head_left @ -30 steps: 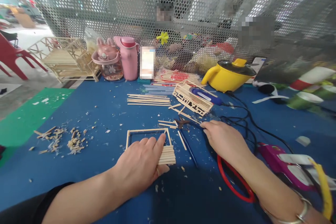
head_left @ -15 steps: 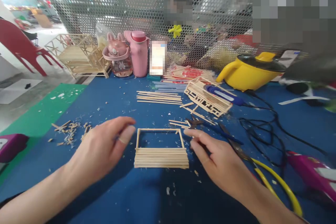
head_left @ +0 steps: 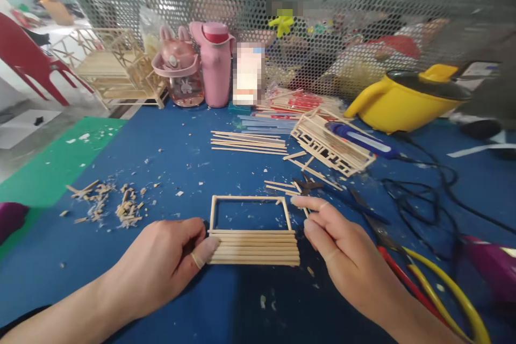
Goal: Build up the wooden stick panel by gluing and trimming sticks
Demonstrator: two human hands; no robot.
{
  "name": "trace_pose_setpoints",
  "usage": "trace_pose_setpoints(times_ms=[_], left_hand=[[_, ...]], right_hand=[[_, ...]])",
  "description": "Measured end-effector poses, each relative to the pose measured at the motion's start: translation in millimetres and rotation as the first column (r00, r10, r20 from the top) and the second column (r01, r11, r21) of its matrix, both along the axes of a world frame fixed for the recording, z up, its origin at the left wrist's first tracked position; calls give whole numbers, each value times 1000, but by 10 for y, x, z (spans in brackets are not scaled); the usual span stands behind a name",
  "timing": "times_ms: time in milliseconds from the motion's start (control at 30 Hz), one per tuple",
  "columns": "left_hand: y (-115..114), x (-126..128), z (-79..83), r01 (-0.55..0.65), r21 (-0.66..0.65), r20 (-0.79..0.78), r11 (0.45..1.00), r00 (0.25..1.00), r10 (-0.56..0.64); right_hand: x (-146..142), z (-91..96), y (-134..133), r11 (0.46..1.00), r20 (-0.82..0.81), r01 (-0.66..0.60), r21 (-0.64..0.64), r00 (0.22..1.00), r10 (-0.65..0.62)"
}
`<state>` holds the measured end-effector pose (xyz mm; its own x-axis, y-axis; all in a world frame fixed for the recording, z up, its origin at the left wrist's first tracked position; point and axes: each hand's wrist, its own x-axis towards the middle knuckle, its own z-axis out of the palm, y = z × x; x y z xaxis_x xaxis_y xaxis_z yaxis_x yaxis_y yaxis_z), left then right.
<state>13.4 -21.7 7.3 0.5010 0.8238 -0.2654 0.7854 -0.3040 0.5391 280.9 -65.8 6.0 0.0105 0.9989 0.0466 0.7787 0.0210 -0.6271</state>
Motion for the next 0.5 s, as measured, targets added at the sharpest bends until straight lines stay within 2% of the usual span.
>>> trace_pose_setpoints(times_ms=[200,367,500], left_hand=[[-59,56,-91,1,43,40,999,999,-3],[-33,4,-86,-15,51,31,999,999,13],[17,-88,-29,-185,204,102,961,981,167]], right_hand=[[-30,-4,9,997,-56,-23,-79,998,19],[-19,8,-4,998,-75,-11,-64,997,7],[13,14,-5,1000,-53,10,-15,999,-11]])
